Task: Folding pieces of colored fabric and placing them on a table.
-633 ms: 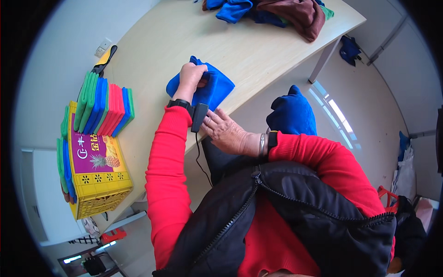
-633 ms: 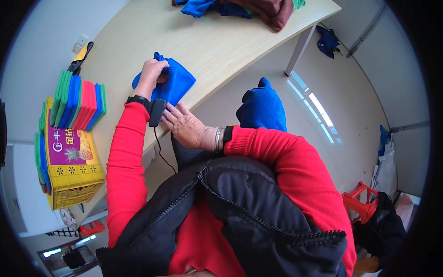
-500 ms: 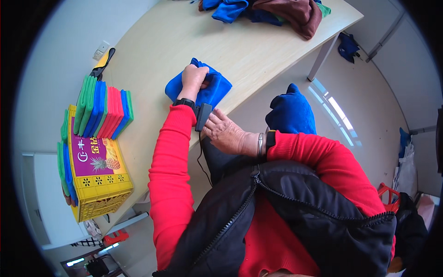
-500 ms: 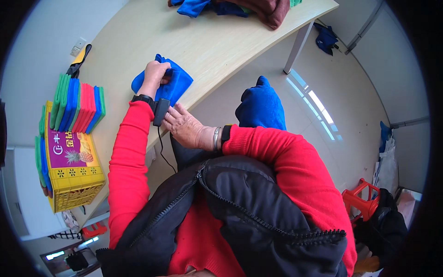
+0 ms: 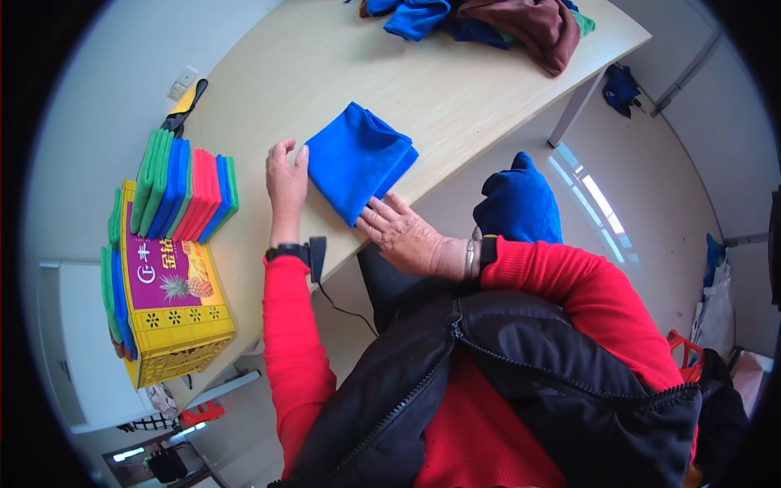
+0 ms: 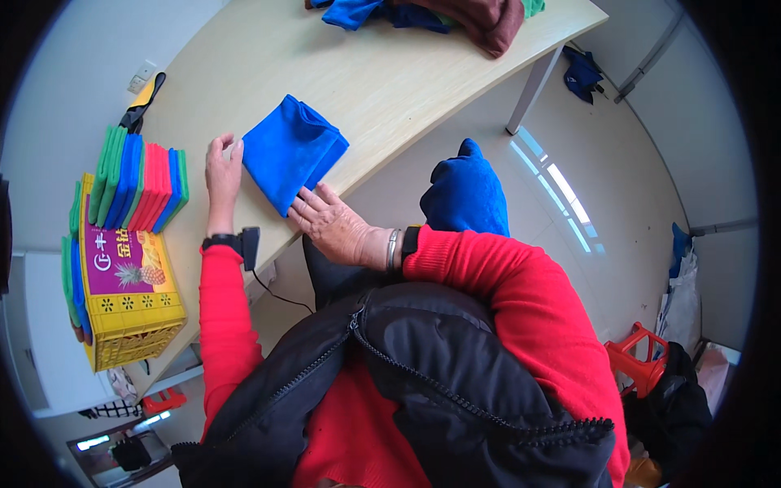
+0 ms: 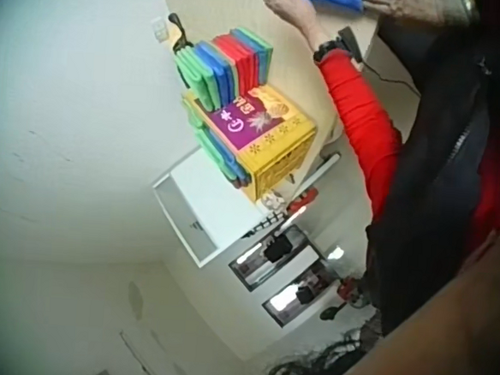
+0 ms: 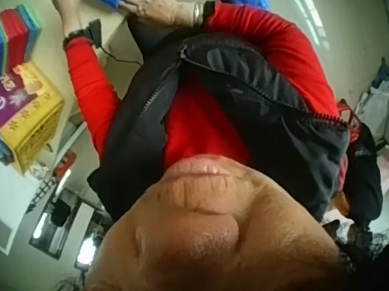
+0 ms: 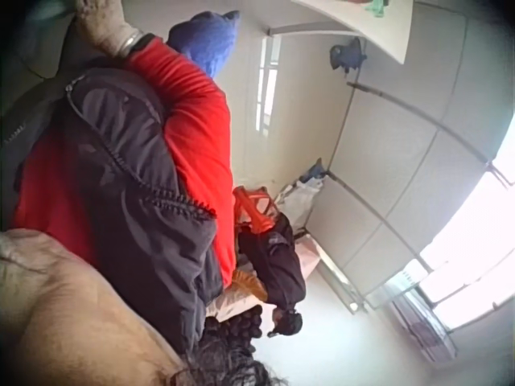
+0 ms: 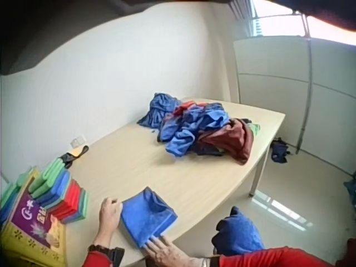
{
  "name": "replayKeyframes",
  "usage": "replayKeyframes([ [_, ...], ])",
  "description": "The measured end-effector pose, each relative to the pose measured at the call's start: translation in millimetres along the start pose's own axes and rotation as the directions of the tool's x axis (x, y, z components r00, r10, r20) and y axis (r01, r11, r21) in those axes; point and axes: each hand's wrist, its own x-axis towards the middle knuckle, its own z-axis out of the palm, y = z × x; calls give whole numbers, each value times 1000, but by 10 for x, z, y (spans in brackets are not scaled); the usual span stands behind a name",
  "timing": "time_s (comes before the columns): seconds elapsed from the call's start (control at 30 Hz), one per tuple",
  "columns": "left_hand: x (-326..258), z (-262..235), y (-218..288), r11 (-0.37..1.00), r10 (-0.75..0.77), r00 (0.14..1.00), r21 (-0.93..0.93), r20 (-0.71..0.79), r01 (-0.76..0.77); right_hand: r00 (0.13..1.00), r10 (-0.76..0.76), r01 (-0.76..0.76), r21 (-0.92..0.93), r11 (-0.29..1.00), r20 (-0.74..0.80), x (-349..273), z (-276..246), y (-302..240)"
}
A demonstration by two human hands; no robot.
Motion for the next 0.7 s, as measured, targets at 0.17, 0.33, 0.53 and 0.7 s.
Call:
replayKeyframes([
  [0.17, 7, 23, -342, 561, -369, 764, -528, 530, 638, 998, -29, 31, 31, 999, -51, 15, -49, 1],
  [0.33, -94, -55, -390, 558, -239, 700, -495, 673, 666, 995, 25, -1, 254, 967, -92, 53, -139, 77],
  [0.53, -600, -196, -220, 455, -369, 756, -604, 541, 654, 942, 272, -152, 477, 866, -195, 24, -157, 200],
  [0.7, -1133, -195, 54, 488, -548, 754, -594, 362, 640, 860, 494, -466, 592, 657, 128, 78, -430, 250],
])
